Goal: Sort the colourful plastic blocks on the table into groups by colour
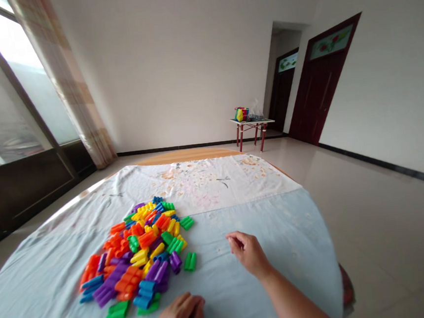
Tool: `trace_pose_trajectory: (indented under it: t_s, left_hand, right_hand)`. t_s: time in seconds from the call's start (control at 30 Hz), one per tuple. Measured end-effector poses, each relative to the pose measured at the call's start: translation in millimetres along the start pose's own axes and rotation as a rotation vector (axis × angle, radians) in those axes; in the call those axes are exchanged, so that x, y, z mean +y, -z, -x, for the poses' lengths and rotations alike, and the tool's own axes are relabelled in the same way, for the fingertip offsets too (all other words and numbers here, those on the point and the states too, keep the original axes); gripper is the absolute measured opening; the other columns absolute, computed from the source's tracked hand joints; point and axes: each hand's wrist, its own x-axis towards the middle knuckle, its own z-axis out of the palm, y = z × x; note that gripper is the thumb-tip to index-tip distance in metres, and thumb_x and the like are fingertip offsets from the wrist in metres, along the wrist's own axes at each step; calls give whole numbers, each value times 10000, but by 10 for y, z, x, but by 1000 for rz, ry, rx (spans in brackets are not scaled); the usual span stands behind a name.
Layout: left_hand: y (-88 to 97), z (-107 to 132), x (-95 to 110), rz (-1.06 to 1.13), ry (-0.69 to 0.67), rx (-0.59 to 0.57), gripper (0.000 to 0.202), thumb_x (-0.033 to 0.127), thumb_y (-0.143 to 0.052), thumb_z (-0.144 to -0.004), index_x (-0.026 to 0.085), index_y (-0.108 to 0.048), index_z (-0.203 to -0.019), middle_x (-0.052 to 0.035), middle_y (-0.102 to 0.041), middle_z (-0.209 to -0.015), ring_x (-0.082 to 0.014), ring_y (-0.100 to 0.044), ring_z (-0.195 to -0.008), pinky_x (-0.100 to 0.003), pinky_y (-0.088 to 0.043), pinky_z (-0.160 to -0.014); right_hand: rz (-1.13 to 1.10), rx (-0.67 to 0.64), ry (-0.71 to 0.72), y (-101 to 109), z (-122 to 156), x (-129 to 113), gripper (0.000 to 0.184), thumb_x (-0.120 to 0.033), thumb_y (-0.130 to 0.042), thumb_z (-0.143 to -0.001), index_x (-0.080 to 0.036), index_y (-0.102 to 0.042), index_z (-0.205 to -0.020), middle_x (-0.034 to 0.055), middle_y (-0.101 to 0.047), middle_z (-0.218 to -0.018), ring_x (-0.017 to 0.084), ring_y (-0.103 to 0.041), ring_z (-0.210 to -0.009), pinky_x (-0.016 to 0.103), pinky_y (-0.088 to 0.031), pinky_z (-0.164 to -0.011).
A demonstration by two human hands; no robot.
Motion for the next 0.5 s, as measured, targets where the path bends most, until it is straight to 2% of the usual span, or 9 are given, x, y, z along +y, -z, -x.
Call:
trace_pose_trajectory:
  t_s: [0.27, 0.33, 0.4, 0.5]
  left_hand:
    - [124, 20, 164, 75, 57, 55, 300, 320, -394, -887, 234, -662, -785, -18, -624, -692, -91, -585, -641, -159, -438, -599]
    - [216, 20, 121, 143, 92, 140, 268, 339, -436, -872, 235, -674, -809, -18, -639, -709, -93, -596, -655, -158, -453, -617]
    - [349, 10, 2, 208, 167, 283, 253, 382, -482, -847, 229, -684, -844, -25, -667, -766, -108, -618, -713, -169, -475, -666]
    - [606, -23, -336, 267, 356, 517, 345, 471, -494, -812, 201, -680, -916, -53, -691, -909, -153, -634, -822, -215, -500, -726]
  right_hand:
    - [-21, -23, -12, 6, 3, 24, 373, -421, -435, -881, -158, -698, -896, 51, -663, -635, 152, -611, -564, 213, -483, -563]
    - [-17, -35, -20, -2, 4, 36, 397, -444, -424, -881, -160, -702, -889, 59, -667, -641, 161, -612, -565, 221, -486, -564]
    - [-13, -53, -31, -10, 6, 52, 424, -470, -413, -880, -159, -702, -894, 64, -664, -635, 169, -610, -564, 231, -488, -561]
    - [-14, -68, -43, -21, 8, 74, 441, -496, -413, -873, -161, -699, -900, 62, -659, -619, 177, -610, -561, 240, -491, -558]
